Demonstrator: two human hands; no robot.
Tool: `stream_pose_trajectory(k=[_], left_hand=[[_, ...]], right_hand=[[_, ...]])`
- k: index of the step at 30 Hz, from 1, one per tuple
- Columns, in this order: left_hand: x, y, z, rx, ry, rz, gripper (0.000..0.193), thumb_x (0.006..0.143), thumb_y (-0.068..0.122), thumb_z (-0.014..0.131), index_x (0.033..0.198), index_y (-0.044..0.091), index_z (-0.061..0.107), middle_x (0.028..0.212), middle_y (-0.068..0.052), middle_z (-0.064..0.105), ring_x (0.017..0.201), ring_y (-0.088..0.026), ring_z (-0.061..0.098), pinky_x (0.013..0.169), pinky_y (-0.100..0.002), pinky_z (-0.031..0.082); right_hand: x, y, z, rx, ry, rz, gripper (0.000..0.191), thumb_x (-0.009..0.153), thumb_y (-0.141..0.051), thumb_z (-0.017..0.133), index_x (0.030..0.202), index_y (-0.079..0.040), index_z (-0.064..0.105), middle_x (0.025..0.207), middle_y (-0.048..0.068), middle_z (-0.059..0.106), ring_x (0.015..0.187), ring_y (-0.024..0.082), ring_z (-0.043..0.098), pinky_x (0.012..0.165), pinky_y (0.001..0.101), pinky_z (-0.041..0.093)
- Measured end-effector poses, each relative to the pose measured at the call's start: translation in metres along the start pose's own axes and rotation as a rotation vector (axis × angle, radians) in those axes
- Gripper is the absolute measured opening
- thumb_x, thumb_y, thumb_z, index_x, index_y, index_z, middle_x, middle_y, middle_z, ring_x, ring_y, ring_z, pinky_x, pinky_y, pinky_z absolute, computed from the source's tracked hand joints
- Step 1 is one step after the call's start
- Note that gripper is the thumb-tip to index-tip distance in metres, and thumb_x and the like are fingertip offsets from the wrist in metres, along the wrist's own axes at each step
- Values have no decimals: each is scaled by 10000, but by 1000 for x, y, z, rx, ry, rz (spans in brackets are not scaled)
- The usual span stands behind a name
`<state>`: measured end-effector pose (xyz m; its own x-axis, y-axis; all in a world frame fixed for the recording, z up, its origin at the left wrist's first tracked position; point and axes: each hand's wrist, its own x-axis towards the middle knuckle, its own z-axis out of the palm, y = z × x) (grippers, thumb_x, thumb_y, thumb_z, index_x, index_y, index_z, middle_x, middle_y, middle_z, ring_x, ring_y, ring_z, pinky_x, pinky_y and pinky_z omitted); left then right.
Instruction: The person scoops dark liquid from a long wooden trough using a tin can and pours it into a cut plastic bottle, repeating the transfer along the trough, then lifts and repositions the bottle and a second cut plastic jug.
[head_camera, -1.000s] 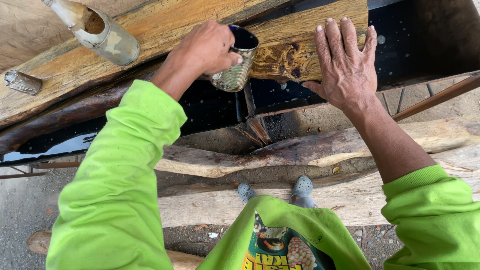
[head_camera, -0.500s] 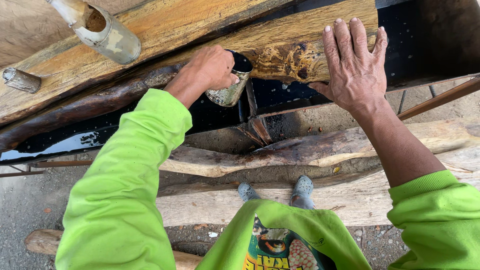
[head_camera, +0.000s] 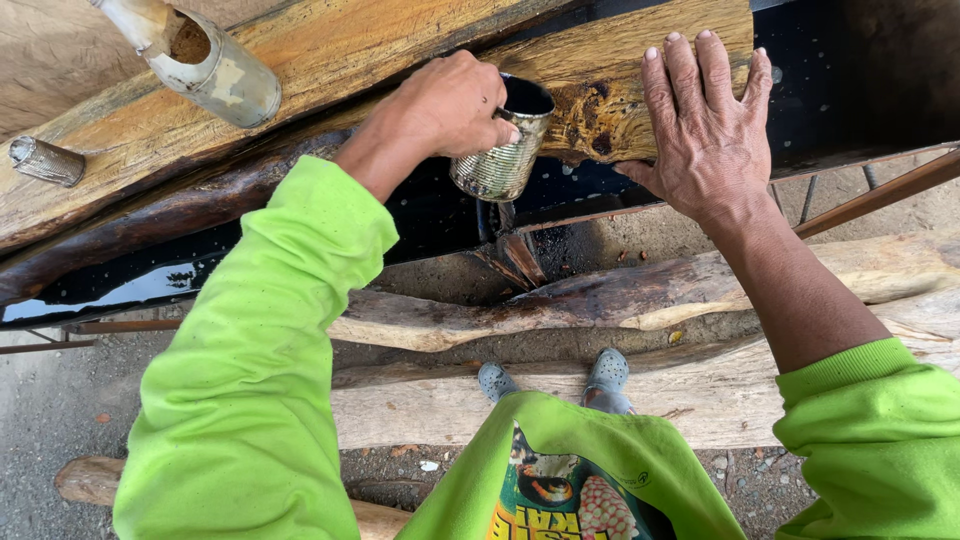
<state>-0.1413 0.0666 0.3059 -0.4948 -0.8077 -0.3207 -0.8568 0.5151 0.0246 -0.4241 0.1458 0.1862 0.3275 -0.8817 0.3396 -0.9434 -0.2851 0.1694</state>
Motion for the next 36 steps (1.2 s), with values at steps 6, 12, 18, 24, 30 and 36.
stream_pose_trajectory(k=[6, 12, 18, 24, 30, 36], left_hand=[[-26, -35, 7, -85, 144, 27, 378, 945, 384, 729, 912, 9, 770, 664, -180, 674, 623, -283, 645, 704, -473, 558], [-30, -75, 42, -58, 85, -119, 345, 918, 384, 753, 853, 46, 771, 684, -161, 697, 684, -293, 686, 762, -464, 560], [-16, -96, 68, 25, -19, -223, 397, 901, 425, 790, 771, 51, 758, 707, -146, 699, 705, -305, 692, 755, -471, 559], [2, -84, 66, 79, -27, -172, 423, 900, 406, 793, 749, 15, 738, 720, -149, 693, 697, -301, 694, 717, -453, 575], [-1, -61, 43, -1, -50, -180, 433, 912, 451, 766, 828, 26, 763, 718, -136, 688, 664, -266, 648, 692, -447, 565], [-24, -77, 39, -201, -21, -223, 378, 948, 402, 716, 967, 30, 776, 766, -139, 713, 707, -255, 692, 724, -462, 571]], right_hand=[[-4, 3, 1, -21, -13, -4, 1130, 878, -788, 651, 1672, -58, 312, 1670, 223, 309, 1611, 405, 227, 1229, 752, 188], [-1, 7, -3, 22, -17, 14, 1156, 846, -768, 677, 1707, -81, 324, 1688, 202, 305, 1626, 396, 214, 1249, 744, 163], [-2, 6, -19, 284, 43, 35, 1121, 771, -649, 679, 1670, -72, 340, 1651, 217, 310, 1552, 418, 227, 1204, 798, 147], [-6, 9, -17, 219, 23, 39, 1133, 770, -663, 721, 1666, -69, 364, 1666, 211, 329, 1578, 411, 243, 1223, 797, 164], [-12, 15, -4, 113, -6, 29, 1114, 818, -727, 748, 1632, -73, 360, 1591, 189, 334, 1578, 380, 240, 1251, 771, 181], [-13, 17, -4, 98, -10, 27, 1107, 845, -731, 752, 1635, -63, 361, 1604, 186, 327, 1589, 376, 240, 1221, 754, 185]])
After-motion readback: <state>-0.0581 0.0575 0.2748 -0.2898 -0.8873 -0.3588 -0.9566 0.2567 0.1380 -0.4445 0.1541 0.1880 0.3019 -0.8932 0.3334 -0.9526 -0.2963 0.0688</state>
